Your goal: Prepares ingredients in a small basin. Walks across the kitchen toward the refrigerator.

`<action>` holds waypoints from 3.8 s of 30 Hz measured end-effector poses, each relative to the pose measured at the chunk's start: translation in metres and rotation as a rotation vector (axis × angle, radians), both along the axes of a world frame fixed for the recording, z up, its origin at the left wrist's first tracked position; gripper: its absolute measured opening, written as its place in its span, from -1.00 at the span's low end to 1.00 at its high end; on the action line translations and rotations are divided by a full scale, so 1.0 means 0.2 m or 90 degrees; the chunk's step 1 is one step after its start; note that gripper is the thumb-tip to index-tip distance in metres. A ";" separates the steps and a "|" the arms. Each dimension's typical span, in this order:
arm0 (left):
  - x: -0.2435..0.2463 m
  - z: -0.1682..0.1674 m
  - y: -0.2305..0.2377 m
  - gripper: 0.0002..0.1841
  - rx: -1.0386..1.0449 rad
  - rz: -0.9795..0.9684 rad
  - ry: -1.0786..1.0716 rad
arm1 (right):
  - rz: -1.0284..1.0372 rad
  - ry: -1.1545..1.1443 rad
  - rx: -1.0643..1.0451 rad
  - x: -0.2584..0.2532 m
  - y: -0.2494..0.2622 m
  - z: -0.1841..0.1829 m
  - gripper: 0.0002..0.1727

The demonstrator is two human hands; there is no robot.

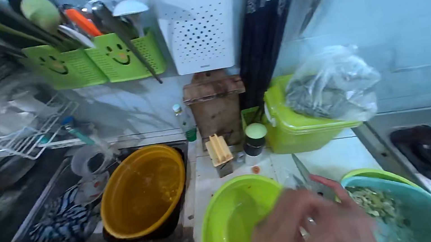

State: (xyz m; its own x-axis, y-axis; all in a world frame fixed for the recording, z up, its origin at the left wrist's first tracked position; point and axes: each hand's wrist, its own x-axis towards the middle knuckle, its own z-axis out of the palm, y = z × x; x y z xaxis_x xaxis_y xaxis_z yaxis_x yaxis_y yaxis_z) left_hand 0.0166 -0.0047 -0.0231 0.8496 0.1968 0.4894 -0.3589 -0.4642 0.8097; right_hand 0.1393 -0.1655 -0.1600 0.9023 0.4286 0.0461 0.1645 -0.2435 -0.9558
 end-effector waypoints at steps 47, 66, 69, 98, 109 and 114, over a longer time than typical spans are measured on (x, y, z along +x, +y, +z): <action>0.69 -1.17 -1.02 -0.69 -0.534 0.456 0.198 | 0.502 -0.098 -0.558 0.87 -0.84 -0.67 -0.21; 1.10 -1.45 -1.16 -0.75 -0.185 0.335 0.299 | 0.444 0.103 -0.431 0.68 -1.10 -0.60 -0.45; 1.11 -1.43 -1.19 -0.69 -0.223 0.355 0.343 | 0.368 0.090 -0.301 0.74 -1.16 -0.50 -0.60; 0.94 -1.04 -1.21 -0.72 -0.569 0.246 0.372 | 0.202 -0.143 -0.334 0.80 -0.96 -0.16 -0.72; 0.89 -0.66 -0.98 -0.75 -0.798 0.262 0.222 | 0.444 0.116 -0.576 0.88 -0.99 -0.45 -0.49; 0.85 -0.54 -0.92 -0.75 -0.783 0.249 0.168 | 0.371 -0.162 -0.528 0.85 -0.85 -0.80 -0.45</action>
State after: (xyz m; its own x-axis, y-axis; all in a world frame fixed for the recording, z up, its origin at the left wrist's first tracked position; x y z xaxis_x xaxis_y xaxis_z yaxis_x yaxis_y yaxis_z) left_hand 0.1869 -0.1897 -0.1316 0.6772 0.6448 -0.3546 -0.1375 0.5843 0.7998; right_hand 0.3097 -0.3364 -0.3191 0.5510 0.7781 -0.3015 0.6397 -0.6259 -0.4462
